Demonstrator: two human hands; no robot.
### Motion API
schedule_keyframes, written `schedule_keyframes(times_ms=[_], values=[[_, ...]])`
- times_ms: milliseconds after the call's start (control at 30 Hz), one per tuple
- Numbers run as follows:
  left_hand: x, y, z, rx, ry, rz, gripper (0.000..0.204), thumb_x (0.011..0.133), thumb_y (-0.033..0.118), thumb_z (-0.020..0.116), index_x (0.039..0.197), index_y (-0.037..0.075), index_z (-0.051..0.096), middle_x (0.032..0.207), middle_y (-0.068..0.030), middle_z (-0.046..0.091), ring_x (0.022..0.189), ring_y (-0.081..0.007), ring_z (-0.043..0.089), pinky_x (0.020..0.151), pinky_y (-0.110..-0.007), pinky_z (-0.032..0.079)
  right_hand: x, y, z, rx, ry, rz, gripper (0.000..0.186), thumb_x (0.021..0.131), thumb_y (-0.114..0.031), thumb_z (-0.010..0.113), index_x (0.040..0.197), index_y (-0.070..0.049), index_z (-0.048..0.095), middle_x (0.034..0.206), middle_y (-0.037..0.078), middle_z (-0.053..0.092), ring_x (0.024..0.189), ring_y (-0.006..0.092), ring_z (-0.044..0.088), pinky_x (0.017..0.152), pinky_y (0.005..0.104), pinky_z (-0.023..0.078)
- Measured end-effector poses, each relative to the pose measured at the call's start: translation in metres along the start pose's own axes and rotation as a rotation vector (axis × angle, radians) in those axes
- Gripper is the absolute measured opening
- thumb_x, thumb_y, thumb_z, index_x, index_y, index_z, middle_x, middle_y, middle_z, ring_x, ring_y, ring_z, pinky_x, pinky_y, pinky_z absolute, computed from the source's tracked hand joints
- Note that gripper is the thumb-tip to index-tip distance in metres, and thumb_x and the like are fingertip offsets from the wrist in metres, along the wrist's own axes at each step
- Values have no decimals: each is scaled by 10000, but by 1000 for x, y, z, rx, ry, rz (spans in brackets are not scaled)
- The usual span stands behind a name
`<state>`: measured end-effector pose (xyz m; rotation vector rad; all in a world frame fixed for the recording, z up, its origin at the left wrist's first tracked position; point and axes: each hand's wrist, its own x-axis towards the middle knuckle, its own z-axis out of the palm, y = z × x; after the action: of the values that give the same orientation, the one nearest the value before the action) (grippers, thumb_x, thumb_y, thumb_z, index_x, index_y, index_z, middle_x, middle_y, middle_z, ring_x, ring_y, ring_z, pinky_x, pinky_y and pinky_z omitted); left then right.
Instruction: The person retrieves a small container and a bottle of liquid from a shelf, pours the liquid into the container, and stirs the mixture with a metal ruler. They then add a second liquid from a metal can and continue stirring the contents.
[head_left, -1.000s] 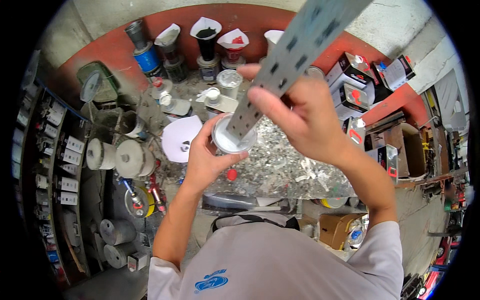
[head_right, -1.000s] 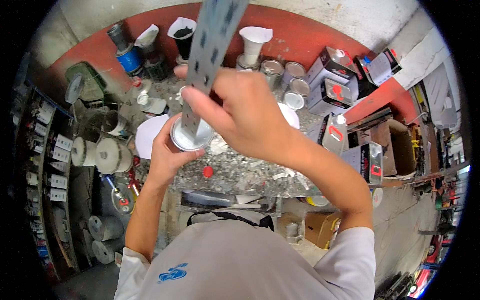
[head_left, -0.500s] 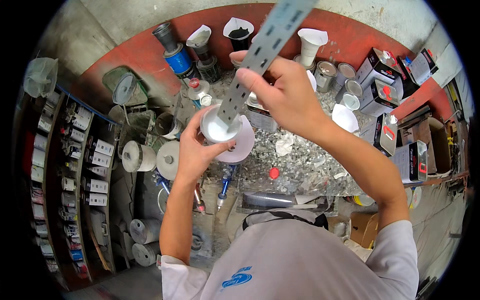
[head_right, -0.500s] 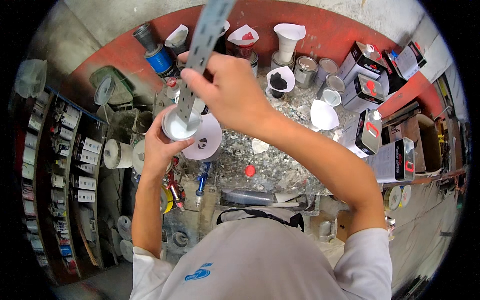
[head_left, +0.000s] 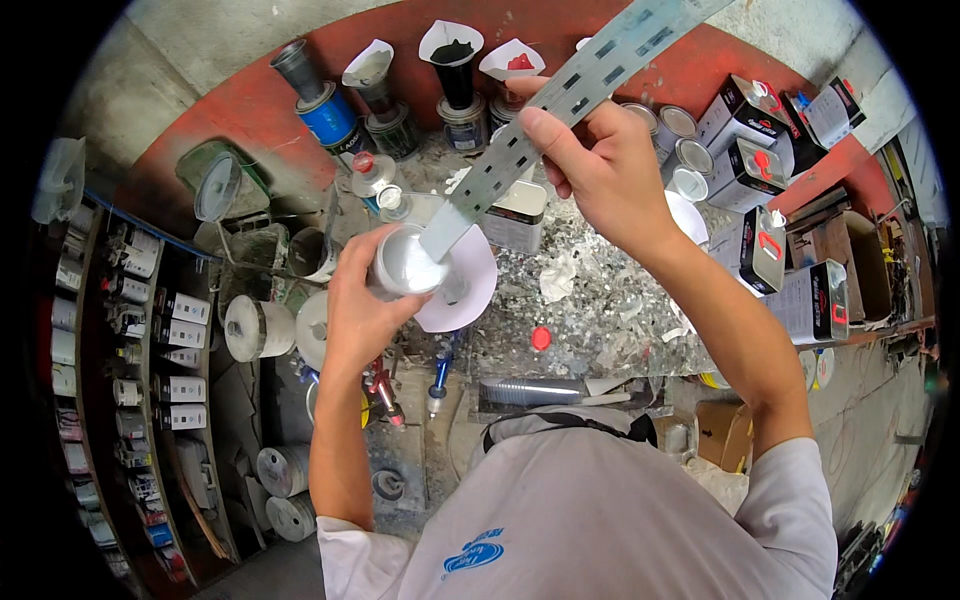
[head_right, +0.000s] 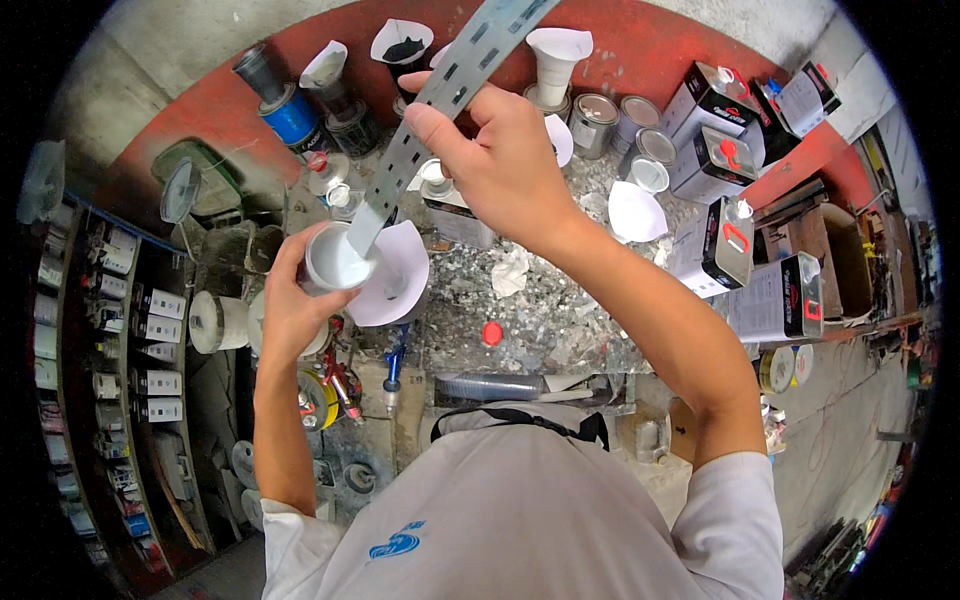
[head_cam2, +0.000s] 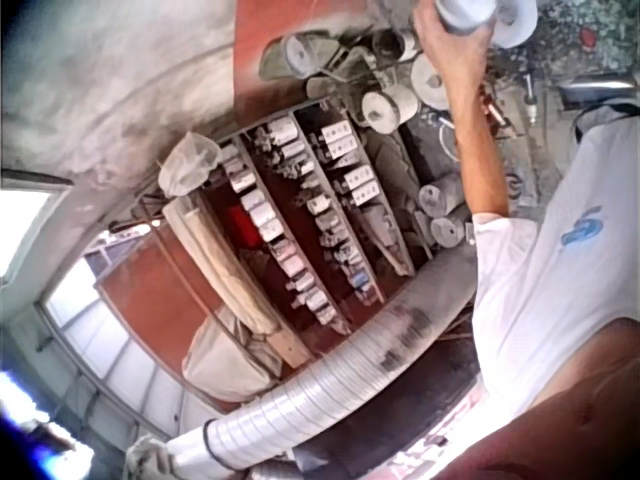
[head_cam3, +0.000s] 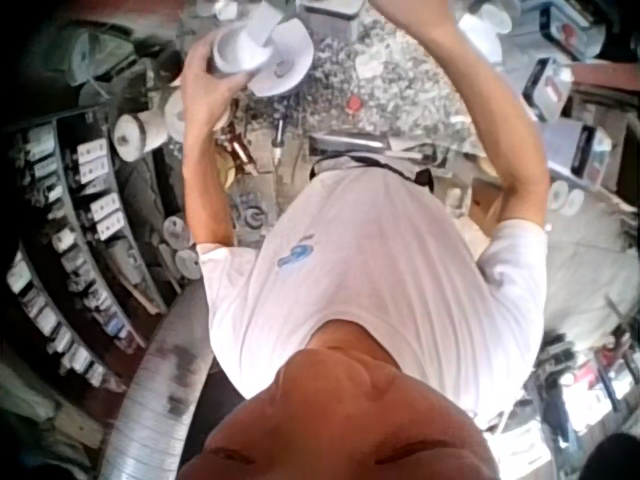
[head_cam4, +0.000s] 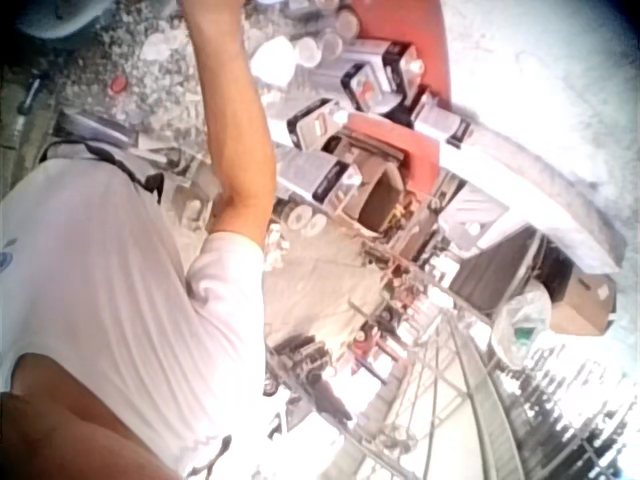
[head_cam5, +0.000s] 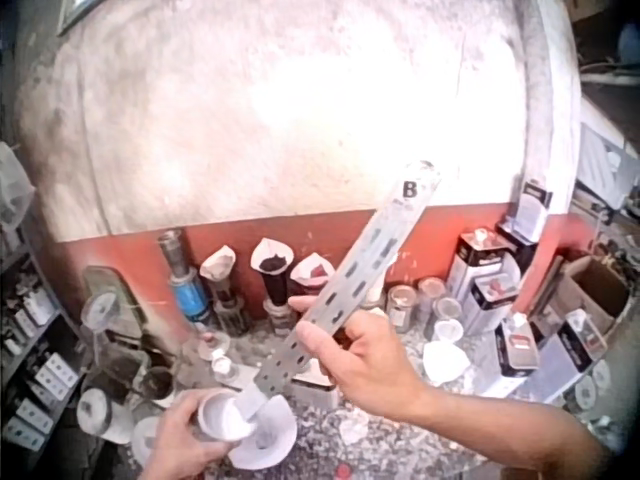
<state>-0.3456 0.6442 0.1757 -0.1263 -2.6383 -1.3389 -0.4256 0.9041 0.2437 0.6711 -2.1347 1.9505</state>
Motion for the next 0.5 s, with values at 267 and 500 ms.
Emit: schedule_keyframes(times_ms=[267,500], values=[[-3,3,-3,28,10,15,702,615,52,844,1281,66,621,1212,-101,627,1123,-252,622,954,-363,501,-1,-10,13,-40,-126,-105,274,974,-186,663,1209,-53,708,861,38,722,745,54,596,670,267,495],[-3,2,-2,-425,5,-91,753,650,-5,854,1341,22,557,1256,-75,621,1154,-177,608,1004,-338,488,4,-8,38,-196,-289,-283,290,946,-229,679,1203,-104,725,825,131,702,624,227,636,593,335,491]])
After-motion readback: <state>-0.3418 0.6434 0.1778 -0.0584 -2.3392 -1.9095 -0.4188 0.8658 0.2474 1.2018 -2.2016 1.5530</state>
